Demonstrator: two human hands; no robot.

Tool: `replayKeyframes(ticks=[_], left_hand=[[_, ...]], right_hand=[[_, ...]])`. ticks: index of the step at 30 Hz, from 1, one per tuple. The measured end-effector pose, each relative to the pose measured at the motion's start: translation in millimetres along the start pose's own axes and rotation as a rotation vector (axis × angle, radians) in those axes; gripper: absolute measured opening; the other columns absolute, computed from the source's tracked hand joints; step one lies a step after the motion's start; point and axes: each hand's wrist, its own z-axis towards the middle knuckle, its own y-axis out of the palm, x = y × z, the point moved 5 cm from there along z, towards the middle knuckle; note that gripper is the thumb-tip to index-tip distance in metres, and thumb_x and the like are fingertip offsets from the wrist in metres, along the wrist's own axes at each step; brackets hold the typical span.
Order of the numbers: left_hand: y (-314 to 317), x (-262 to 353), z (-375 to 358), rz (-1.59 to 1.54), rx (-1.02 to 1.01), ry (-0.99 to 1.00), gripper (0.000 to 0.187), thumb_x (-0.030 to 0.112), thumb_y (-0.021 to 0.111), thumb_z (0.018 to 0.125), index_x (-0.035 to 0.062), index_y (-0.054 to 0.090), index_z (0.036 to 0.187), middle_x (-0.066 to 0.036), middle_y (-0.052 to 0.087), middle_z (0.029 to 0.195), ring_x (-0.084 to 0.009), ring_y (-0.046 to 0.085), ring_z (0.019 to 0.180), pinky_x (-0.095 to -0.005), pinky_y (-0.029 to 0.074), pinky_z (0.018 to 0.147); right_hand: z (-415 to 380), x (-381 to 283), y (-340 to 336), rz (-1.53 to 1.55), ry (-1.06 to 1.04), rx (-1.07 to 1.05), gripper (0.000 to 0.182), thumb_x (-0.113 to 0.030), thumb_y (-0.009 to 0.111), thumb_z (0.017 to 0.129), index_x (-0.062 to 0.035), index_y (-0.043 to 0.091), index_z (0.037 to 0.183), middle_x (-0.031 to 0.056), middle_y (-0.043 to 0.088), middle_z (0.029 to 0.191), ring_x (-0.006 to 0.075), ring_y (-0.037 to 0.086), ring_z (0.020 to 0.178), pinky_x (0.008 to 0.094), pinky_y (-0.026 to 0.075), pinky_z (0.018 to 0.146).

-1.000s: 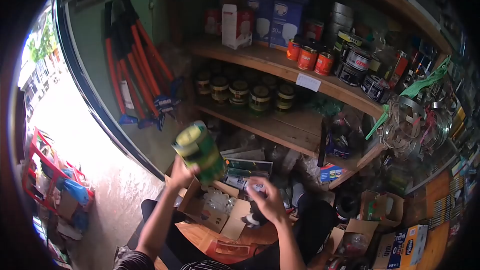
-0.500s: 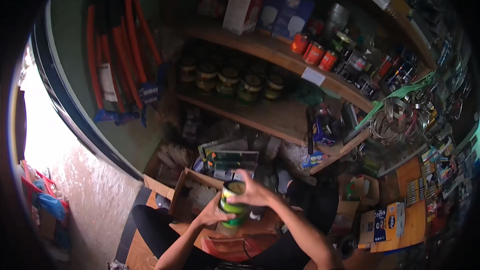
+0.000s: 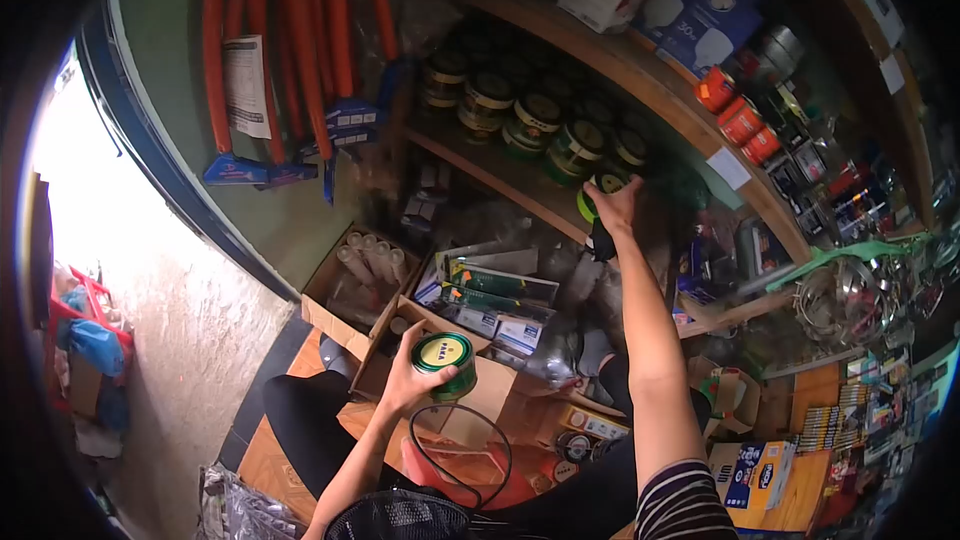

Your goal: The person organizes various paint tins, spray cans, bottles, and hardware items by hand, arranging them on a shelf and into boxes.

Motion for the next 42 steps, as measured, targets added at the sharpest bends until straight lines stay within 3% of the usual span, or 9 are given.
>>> replayKeyframes(ticks=[7, 12, 20, 24, 26, 27, 31, 36, 42], left_hand=[[-15, -14, 10, -0.172, 0.058, -0.01, 0.102, 0.035, 0.091, 0.07, -0.0021, 0.034, 0.146, -0.02, 0.059, 0.127, -0.027, 0.061, 0.116, -0.0376, 0.049, 0.102], [-14, -2, 9, -0.155, -0.015, -0.052, 0.104, 0.033, 0.09, 0.072, -0.0001, 0.029, 0.149, -0.02, 0.056, 0.129, -0.0275, 0.057, 0.121, -0.0388, 0.045, 0.105], [-1, 11, 0, -0.089, -0.062, -0.021, 0.104, 0.029, 0.09, 0.073, 0.0009, 0.026, 0.15, -0.019, 0.055, 0.127, -0.0261, 0.058, 0.119, -0.0375, 0.046, 0.104], [4, -3, 4, -0.145, -0.053, 0.003, 0.105, 0.035, 0.089, 0.074, 0.0032, 0.025, 0.151, -0.018, 0.054, 0.125, -0.0258, 0.059, 0.116, -0.0369, 0.049, 0.098], [4, -2, 4, -0.112, -0.093, -0.052, 0.106, 0.042, 0.088, 0.073, 0.0052, 0.026, 0.151, -0.019, 0.055, 0.126, -0.0265, 0.059, 0.117, -0.037, 0.053, 0.093], [6, 3, 3, -0.177, -0.139, -0.091, 0.104, 0.033, 0.09, 0.073, 0.0014, 0.026, 0.149, -0.018, 0.054, 0.122, -0.0253, 0.058, 0.117, -0.0374, 0.047, 0.101], [19, 16, -11, -0.131, -0.376, -0.037, 0.109, 0.035, 0.091, 0.069, 0.0022, 0.025, 0.149, -0.02, 0.054, 0.129, -0.0285, 0.055, 0.122, -0.04, 0.046, 0.104], [27, 19, -20, -0.445, -0.34, -0.128, 0.112, 0.055, 0.082, 0.074, 0.0093, 0.02, 0.155, -0.025, 0.044, 0.147, -0.0339, 0.047, 0.135, -0.0424, 0.042, 0.111], [27, 56, -24, -0.579, -0.339, -0.089, 0.105, 0.04, 0.086, 0.075, 0.008, 0.027, 0.156, -0.02, 0.039, 0.155, -0.0328, 0.043, 0.14, -0.0459, 0.041, 0.113]], right_hand=[[-7, 18, 19, -0.46, 0.037, 0.172, 0.11, -0.056, 0.086, 0.066, -0.0013, 0.03, 0.142, 0.029, 0.038, 0.14, 0.0482, 0.055, 0.119, 0.0544, 0.051, 0.095], [-63, -25, -10, -0.64, 0.061, -0.13, 0.044, -0.045, 0.073, 0.083, -0.0088, 0.069, 0.108, 0.0215, 0.072, 0.098, 0.0434, 0.068, 0.098, 0.0534, 0.054, 0.085], [-51, 31, 26, -0.676, -0.368, -0.025, 0.017, -0.009, 0.06, 0.087, -0.0047, 0.068, 0.101, 0.0225, 0.07, 0.104, 0.0406, 0.068, 0.098, 0.0505, 0.055, 0.081], [-157, -59, 11, -0.176, -0.15, -0.669, 0.033, -0.022, 0.077, 0.081, -0.0008, 0.066, 0.104, 0.0207, 0.071, 0.096, 0.033, 0.07, 0.09, 0.041, 0.056, 0.08], [-247, -77, 9, 0.123, -0.099, -1.036, 0.071, -0.03, 0.086, 0.079, -0.0024, 0.051, 0.135, 0.0173, 0.063, 0.126, 0.0156, 0.066, 0.093, 0.0324, 0.054, 0.079], [-291, -86, 3, 0.217, 0.063, -1.195, 0.095, -0.033, 0.088, 0.078, -0.0018, 0.032, 0.149, 0.023, 0.051, 0.14, 0.0195, 0.064, 0.103, 0.0337, 0.053, 0.088], [-375, -79, 11, 0.419, 0.008, -1.087, 0.11, -0.049, 0.088, 0.072, -0.0029, 0.025, 0.15, 0.026, 0.054, 0.138, 0.034, 0.057, 0.126, 0.0402, 0.046, 0.106], [-401, -69, 4, 0.554, 0.016, -0.903, 0.115, -0.04, 0.091, 0.072, -0.0046, 0.018, 0.154, 0.0241, 0.045, 0.144, 0.0325, 0.045, 0.136, 0.0407, 0.037, 0.115], [-366, -100, -23, 0.756, 0.168, -0.83, 0.125, -0.05, 0.09, 0.069, 0.0065, 0.017, 0.154, 0.0229, 0.046, 0.146, 0.0296, 0.045, 0.138, 0.0372, 0.036, 0.115]])
